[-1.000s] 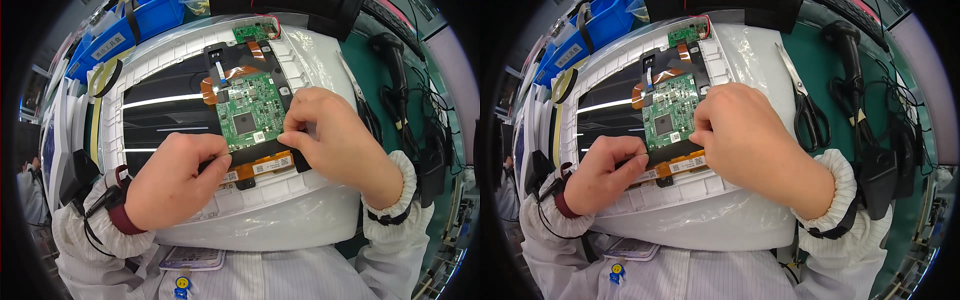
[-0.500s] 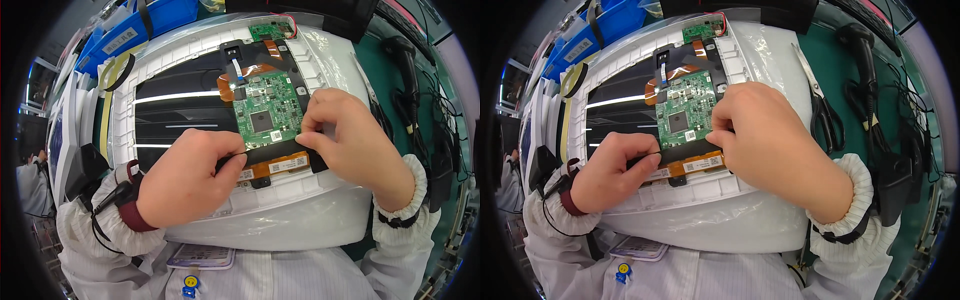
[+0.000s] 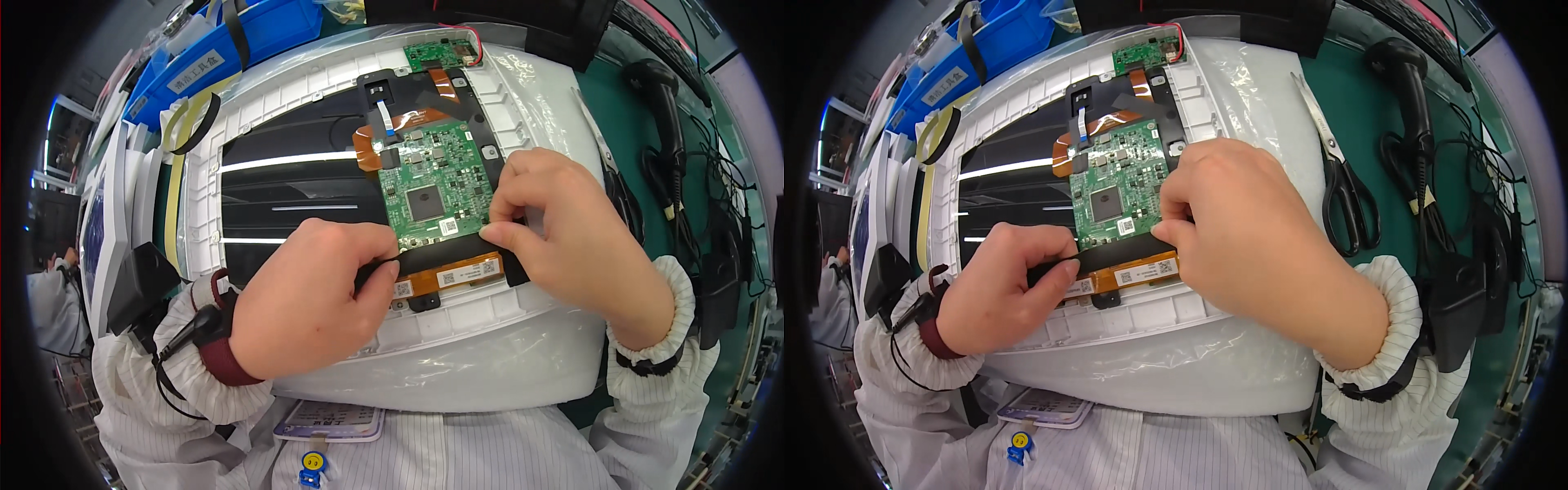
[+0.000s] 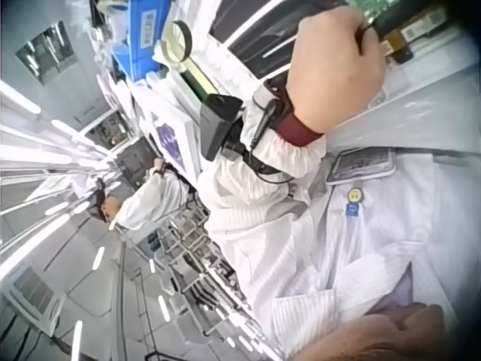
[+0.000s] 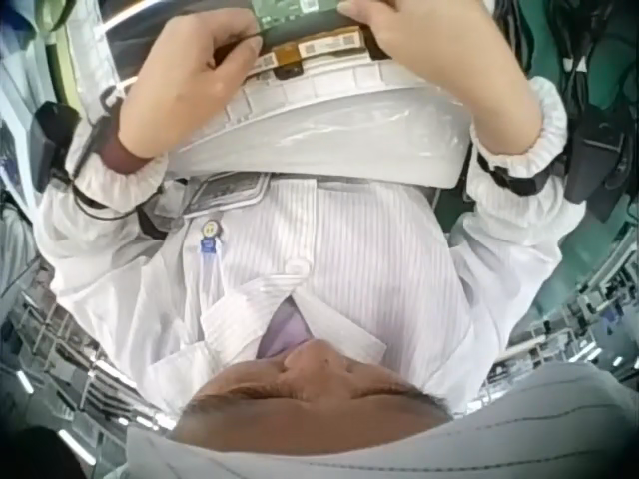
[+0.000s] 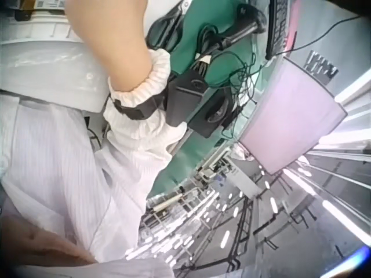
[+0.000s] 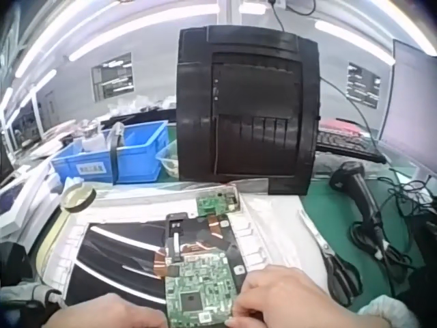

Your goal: The recorder is assembling an electronic tablet by applying adhesive strips and connecting internal components like the motherboard and display cables.

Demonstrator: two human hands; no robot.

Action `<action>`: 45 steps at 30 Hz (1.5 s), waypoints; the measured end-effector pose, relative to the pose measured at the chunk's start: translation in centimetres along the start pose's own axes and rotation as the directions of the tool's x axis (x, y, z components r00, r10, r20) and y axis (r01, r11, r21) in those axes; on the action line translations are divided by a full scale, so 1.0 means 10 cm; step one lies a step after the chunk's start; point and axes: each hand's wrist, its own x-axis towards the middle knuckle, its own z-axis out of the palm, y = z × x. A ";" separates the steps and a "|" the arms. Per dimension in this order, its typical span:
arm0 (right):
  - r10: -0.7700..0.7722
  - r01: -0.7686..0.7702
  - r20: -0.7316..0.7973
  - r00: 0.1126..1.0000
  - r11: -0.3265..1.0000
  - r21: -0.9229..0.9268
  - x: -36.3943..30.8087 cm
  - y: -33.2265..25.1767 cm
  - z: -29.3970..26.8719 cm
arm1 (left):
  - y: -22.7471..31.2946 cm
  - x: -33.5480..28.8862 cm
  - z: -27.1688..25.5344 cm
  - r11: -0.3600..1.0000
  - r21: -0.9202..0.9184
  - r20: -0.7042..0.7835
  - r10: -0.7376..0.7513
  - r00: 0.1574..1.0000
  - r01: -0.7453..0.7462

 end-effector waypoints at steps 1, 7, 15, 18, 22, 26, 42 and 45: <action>-0.002 0.002 -0.003 1.000 1.000 0.002 0.00 0.00 0.00 | 0.00 0.00 0.00 1.000 0.001 -0.004 -0.001 1.000 0.001; -0.014 0.014 -0.015 1.000 1.000 -0.004 0.00 0.01 0.01 | 0.00 0.00 0.00 1.000 0.026 -0.022 0.015 1.000 -0.014; -0.001 0.001 -0.018 1.000 1.000 -0.006 -0.01 0.02 0.03 | -0.02 -0.01 0.03 0.998 0.033 -0.055 0.054 0.997 -0.053; -0.016 0.016 -0.035 0.999 1.000 -0.008 -0.03 0.02 -0.03 | -0.03 -0.01 0.04 0.998 0.017 -0.063 0.061 0.996 -0.060; 0.048 -0.065 -0.310 0.949 0.997 -0.046 -0.20 0.15 -0.43 | -0.09 -0.07 0.03 0.993 0.002 -0.076 0.117 0.990 -0.117; 0.165 -0.252 -0.336 0.927 0.939 -0.234 -0.65 0.46 -0.72 | -0.06 -0.06 -0.02 0.975 -0.036 -0.048 0.216 0.975 -0.217; 0.359 -0.301 -0.433 0.827 0.933 0.199 -0.93 0.63 -0.60 | 0.16 -0.15 -0.47 0.746 -0.159 -0.092 0.641 0.762 -0.646; 0.419 -0.066 -0.434 0.798 0.776 0.627 -0.93 0.17 -0.58 | 0.23 -0.19 -0.53 0.687 -0.190 -0.121 0.693 0.711 -0.701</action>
